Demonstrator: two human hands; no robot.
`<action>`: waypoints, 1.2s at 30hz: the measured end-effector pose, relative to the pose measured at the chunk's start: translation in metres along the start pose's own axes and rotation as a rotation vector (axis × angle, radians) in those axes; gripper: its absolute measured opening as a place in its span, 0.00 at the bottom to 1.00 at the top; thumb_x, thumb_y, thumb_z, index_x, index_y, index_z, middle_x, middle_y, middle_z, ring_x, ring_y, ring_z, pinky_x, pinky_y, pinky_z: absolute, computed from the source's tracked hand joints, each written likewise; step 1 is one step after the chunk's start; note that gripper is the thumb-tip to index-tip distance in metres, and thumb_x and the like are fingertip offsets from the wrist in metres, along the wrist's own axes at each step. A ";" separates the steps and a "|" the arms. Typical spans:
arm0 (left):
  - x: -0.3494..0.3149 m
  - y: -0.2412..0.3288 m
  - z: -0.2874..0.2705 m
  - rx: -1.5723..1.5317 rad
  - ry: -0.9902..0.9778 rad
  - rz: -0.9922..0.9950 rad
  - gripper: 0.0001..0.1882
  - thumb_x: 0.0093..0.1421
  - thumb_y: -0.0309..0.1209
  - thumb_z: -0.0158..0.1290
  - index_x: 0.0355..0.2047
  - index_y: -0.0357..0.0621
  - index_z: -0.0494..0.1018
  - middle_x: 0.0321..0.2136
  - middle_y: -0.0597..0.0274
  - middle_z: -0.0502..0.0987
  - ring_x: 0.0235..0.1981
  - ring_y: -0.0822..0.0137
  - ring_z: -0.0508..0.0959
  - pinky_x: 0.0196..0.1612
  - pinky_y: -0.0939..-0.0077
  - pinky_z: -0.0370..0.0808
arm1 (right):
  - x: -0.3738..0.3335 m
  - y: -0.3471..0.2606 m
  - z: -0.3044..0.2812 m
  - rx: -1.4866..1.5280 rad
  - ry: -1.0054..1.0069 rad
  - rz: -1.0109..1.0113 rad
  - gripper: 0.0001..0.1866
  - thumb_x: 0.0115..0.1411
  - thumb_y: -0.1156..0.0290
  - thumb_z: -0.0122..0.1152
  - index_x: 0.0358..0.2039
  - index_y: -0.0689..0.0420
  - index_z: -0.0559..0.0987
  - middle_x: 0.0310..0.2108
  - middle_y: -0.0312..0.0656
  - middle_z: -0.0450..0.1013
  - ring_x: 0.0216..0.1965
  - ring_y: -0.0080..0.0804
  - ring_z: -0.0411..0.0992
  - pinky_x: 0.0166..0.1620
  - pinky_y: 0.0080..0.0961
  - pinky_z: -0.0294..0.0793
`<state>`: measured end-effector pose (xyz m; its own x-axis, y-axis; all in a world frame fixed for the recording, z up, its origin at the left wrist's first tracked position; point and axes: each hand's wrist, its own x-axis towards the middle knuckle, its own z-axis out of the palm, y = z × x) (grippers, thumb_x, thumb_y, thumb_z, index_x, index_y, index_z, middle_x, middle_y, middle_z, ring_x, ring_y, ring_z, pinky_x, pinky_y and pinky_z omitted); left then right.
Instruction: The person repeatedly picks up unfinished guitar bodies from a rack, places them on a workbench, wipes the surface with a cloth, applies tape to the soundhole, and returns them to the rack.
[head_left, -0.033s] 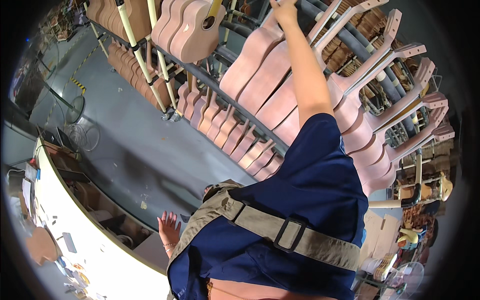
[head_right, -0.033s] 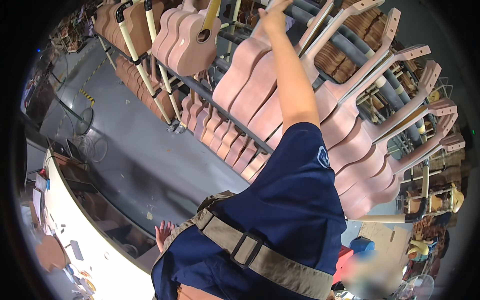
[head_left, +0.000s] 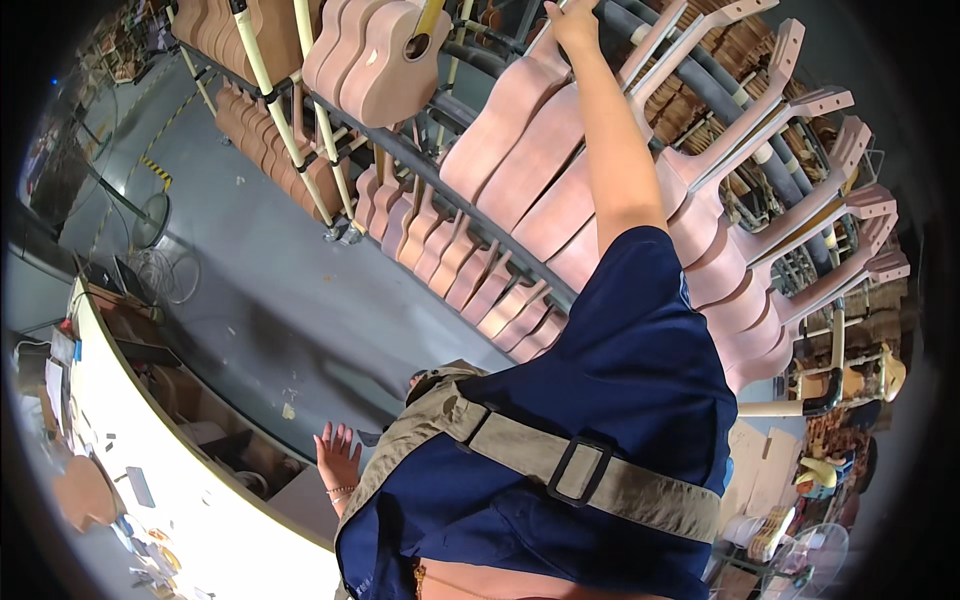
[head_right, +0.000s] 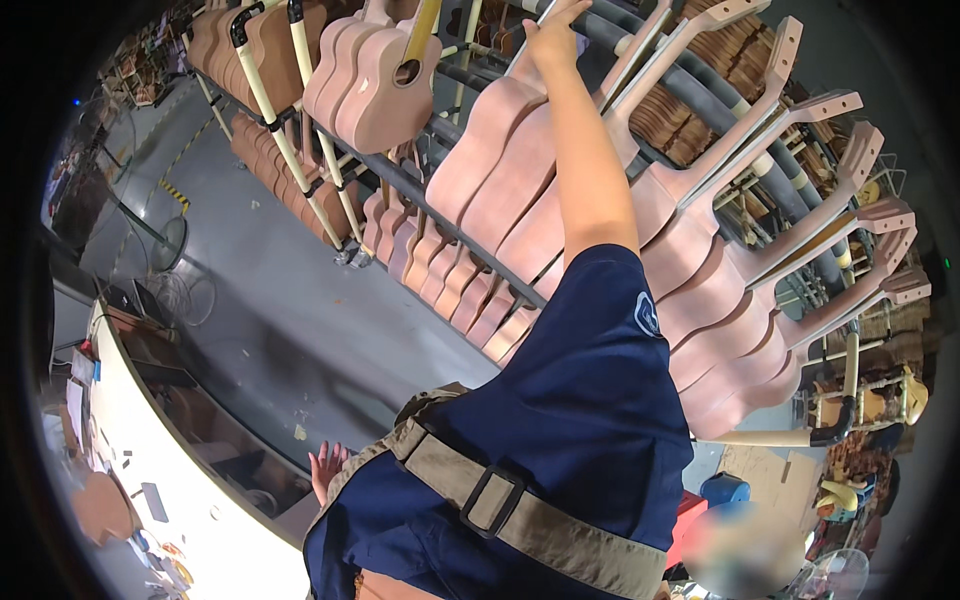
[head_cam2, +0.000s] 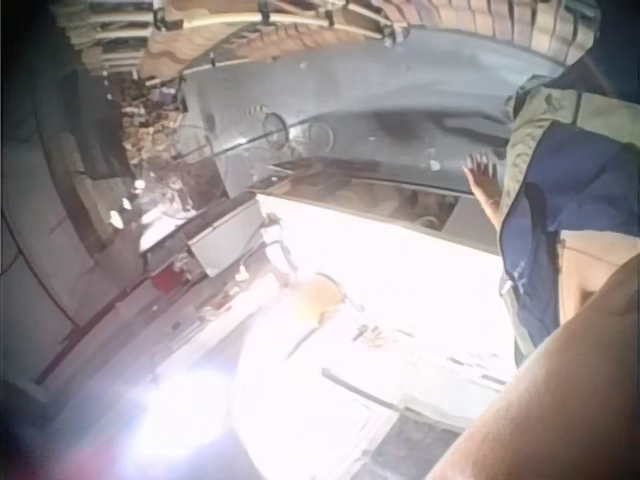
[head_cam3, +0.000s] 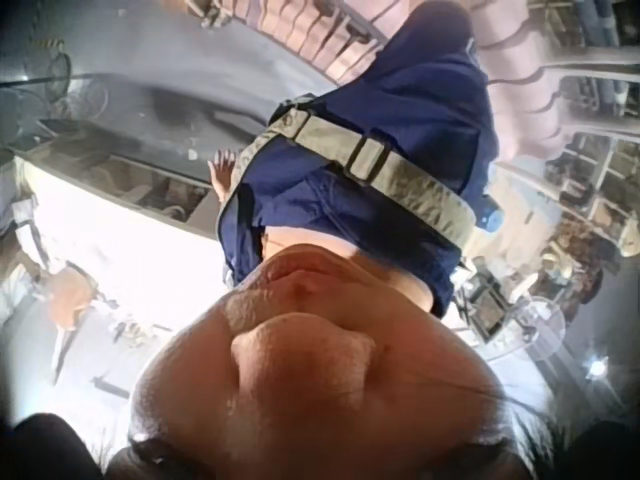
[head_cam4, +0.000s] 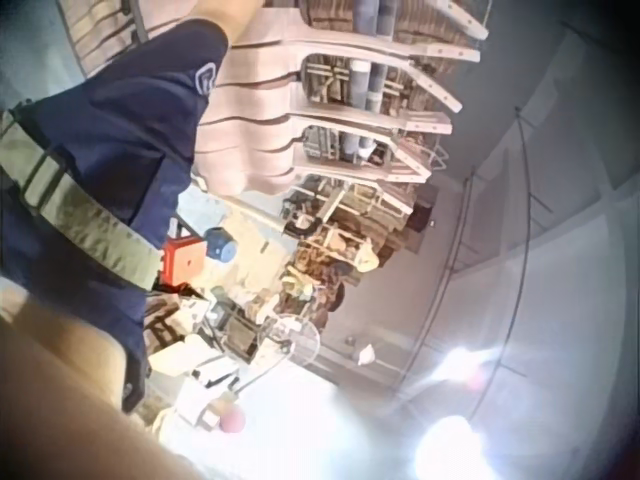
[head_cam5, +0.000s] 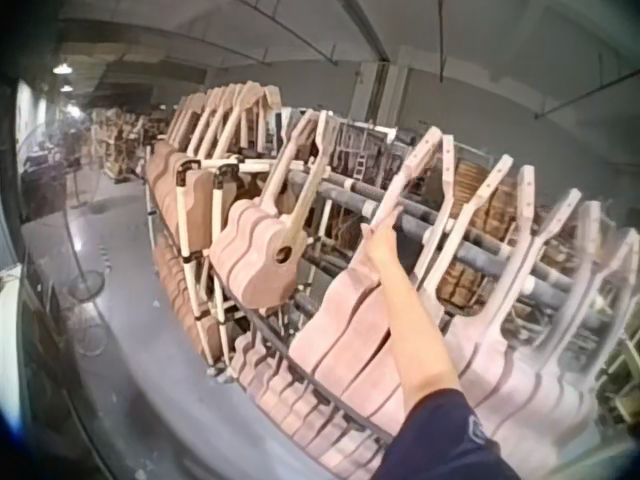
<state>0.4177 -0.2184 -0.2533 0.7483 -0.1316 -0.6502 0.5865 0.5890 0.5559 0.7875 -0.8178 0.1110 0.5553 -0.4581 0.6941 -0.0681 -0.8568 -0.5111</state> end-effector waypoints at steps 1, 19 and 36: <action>0.001 0.003 0.003 -0.011 0.001 0.016 0.31 0.59 0.58 0.42 0.57 0.54 0.62 0.52 0.65 0.68 0.53 0.66 0.66 0.56 0.58 0.56 | -0.006 -0.013 -0.012 -0.054 -0.056 0.048 0.58 0.54 0.60 0.61 0.59 0.67 0.22 0.35 0.68 0.72 0.38 0.60 0.72 0.44 0.40 0.71; -0.018 -0.026 0.021 -0.125 0.229 0.096 0.29 0.58 0.54 0.47 0.55 0.51 0.64 0.50 0.63 0.69 0.50 0.66 0.69 0.52 0.62 0.59 | 0.039 -0.091 0.170 1.032 -0.326 0.297 0.15 0.47 0.70 0.65 0.33 0.65 0.77 0.30 0.44 0.77 0.30 0.32 0.75 0.39 0.26 0.71; -0.201 0.150 0.077 0.874 0.808 1.599 0.11 0.44 0.19 0.60 0.29 0.38 0.72 0.40 0.53 0.72 0.45 0.55 0.75 0.44 0.69 0.74 | -0.292 -0.375 0.047 2.027 -1.687 0.485 0.10 0.49 0.79 0.57 0.33 0.58 0.68 0.28 0.39 0.67 0.36 0.33 0.67 0.48 0.30 0.68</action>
<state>0.3795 -0.1653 0.0003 0.5113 0.4956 0.7021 -0.1990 -0.7265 0.6578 0.6896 -0.3512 0.0760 0.6065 0.7455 0.2764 -0.4363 0.6026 -0.6682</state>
